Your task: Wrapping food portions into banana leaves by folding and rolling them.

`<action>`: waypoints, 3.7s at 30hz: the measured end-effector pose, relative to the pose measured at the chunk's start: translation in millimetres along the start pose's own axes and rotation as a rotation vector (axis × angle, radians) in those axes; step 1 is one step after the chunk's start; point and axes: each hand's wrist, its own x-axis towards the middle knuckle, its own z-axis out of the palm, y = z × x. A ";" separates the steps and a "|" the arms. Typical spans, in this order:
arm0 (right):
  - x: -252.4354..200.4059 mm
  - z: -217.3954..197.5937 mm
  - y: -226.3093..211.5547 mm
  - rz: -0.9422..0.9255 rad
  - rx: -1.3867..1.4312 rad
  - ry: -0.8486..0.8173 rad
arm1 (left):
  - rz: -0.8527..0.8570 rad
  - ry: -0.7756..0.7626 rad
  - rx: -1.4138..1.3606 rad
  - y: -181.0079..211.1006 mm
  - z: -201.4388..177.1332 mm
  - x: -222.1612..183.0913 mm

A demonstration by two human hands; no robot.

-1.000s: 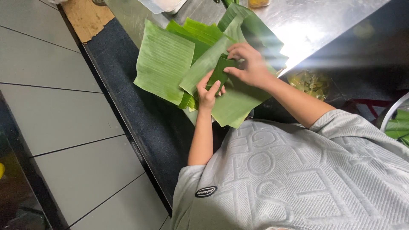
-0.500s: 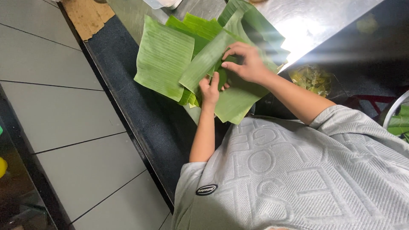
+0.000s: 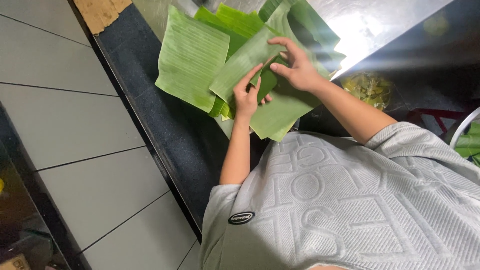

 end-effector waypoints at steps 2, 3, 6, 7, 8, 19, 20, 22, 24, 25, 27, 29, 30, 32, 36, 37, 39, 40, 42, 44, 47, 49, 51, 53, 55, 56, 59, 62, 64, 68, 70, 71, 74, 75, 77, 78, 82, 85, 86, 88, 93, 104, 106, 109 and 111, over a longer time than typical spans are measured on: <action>-2.0 -3.2 14.1 0.014 0.049 -0.012 | -0.026 0.011 -0.011 9.1 3.3 1.1; -2.3 -5.3 21.2 0.025 0.096 -0.023 | -0.049 0.019 -0.024 14.0 5.1 2.9; -3.9 -12.8 12.4 0.081 0.066 -0.008 | -0.029 0.000 0.097 17.2 6.4 4.4; -4.2 -15.7 8.8 0.084 0.071 -0.005 | -0.035 -0.002 0.100 20.0 7.9 5.2; -4.2 -19.1 5.8 0.127 0.049 -0.006 | -0.047 -0.010 0.089 22.3 9.7 6.5; -17.3 -30.3 5.3 0.208 0.260 0.243 | -0.016 0.121 0.215 16.5 36.1 13.2; -16.9 -29.2 4.4 0.064 0.223 0.326 | -0.008 0.169 0.209 14.2 37.6 13.7; -18.6 -28.2 -4.5 -0.075 0.183 0.416 | -0.006 0.208 0.201 13.0 40.9 14.9; -20.6 -28.1 -16.5 -0.099 -0.111 0.402 | 0.172 0.183 0.279 12.8 43.4 16.6; -20.0 -28.7 -6.7 -0.101 -0.113 0.402 | 0.174 0.182 0.278 8.7 43.1 20.2; -20.5 -28.0 12.6 -0.049 -0.041 0.408 | 0.253 0.163 0.180 1.0 41.7 24.6; -18.2 -31.7 18.0 -0.047 -0.063 0.394 | 0.260 0.144 0.180 4.6 41.3 26.6; -17.8 -32.0 21.0 -0.045 -0.084 0.379 | 0.266 0.125 0.181 6.2 40.1 26.0; -17.7 -30.9 2.5 -0.023 -0.082 0.351 | 0.215 0.068 0.204 13.0 38.9 23.0; -16.4 -24.2 -15.7 -0.059 0.034 0.311 | 0.084 0.059 0.078 6.9 32.3 19.4; -15.7 -23.7 -19.5 -0.058 0.034 0.305 | 0.084 0.065 0.077 -2.2 25.7 18.7; -15.0 -22.6 -26.0 -0.044 0.109 0.269 | 0.110 0.042 0.166 -21.8 12.8 16.5; -15.2 -22.7 -22.1 -0.040 0.109 0.265 | 0.107 0.047 0.165 -14.3 14.9 16.7; -16.2 -22.1 -15.4 -0.027 0.048 0.315 | 0.009 0.026 -0.038 2.2 18.8 16.1; -16.4 -22.0 -2.9 -0.022 0.062 0.324 | -0.033 0.024 -0.082 4.8 16.5 16.5; -14.8 -18.0 -8.5 0.029 0.242 0.329 | -0.068 -0.018 -0.136 12.7 15.4 15.6; -14.8 -16.7 -14.9 0.073 0.405 0.321 | -0.059 -0.057 -0.146 22.3 16.9 16.4; -17.4 -17.8 -12.9 0.073 0.234 0.307 | -0.161 -0.064 -0.124 32.6 19.5 17.8; -17.9 -18.6 -6.4 0.058 0.234 0.299 | -0.215 -0.112 -0.149 36.6 18.1 18.7; -17.2 -19.7 -7.2 0.041 0.232 0.293 | -0.267 -0.161 -0.174 41.1 17.4 18.0; -16.4 -20.8 -11.1 0.058 0.238 0.267 | -0.208 -0.167 -0.137 43.4 17.8 17.1; -16.6 -25.2 -18.1 0.082 0.228 0.229 | -0.141 -0.174 -0.106 43.3 19.7 13.8; -16.7 -26.6 -14.4 0.065 0.212 0.220 | -0.139 -0.214 -0.133 41.6 17.7 14.9; -16.1 -27.8 -11.3 0.046 0.212 0.226 | -0.151 -0.256 -0.155 42.7 14.1 18.1; -19.9 -27.8 -12.0 0.023 0.043 0.232 | -0.120 -0.360 -0.128 50.3 9.8 19.9; -19.8 -26.8 -13.7 0.017 -0.013 0.229 | -0.089 -0.336 -0.062 54.4 13.8 21.9; -19.3 -25.9 -15.0 0.012 0.026 0.221 | -0.136 -0.260 0.114 56.1 17.9 22.7; -21.0 -23.1 -5.1 -0.028 0.084 0.221 | -0.135 -0.215 0.328 54.0 17.4 21.7; -21.8 -25.6 1.5 -0.059 0.108 0.227 | -0.094 -0.243 0.367 50.1 16.9 25.9; -21.1 -18.9 9.2 0.012 0.107 0.321 | -0.080 -0.210 0.386 42.7 18.0 26.0; -20.3 -14.4 13.5 0.085 0.125 0.388 | -0.073 -0.145 0.412 39.3 17.3 25.4; -19.2 -13.6 -0.1 0.106 0.124 0.443 | -0.075 -0.142 0.449 32.7 16.1 27.8; -18.6 -13.2 0.7 0.131 0.125 0.458 | -0.086 -0.136 0.421 23.4 14.2 29.9; -18.8 -14.3 0.1 0.148 0.132 0.436 | -0.088 -0.110 0.401 20.7 14.6 29.7; -19.9 -13.9 -0.6 0.167 0.142 0.418 | -0.094 -0.087 0.384 17.6 14.5 26.6; -21.7 -22.3 -10.4 0.060 0.164 0.233 | 0.114 -0.047 0.472 15.6 19.6 24.3; -29.5 -22.4 13.6 0.430 0.587 0.194 | 0.431 -0.107 0.555 36.4 37.5 31.4; -32.1 -19.1 22.0 0.425 0.640 0.204 | 0.486 -0.097 0.635 32.0 35.3 24.3; -25.6 -19.3 11.5 0.399 0.664 0.196 | 0.648 -0.046 0.871 24.8 31.9 19.3; -19.4 -16.4 -1.0 0.420 0.693 0.288 | 0.676 -0.083 1.002 33.7 34.8 15.9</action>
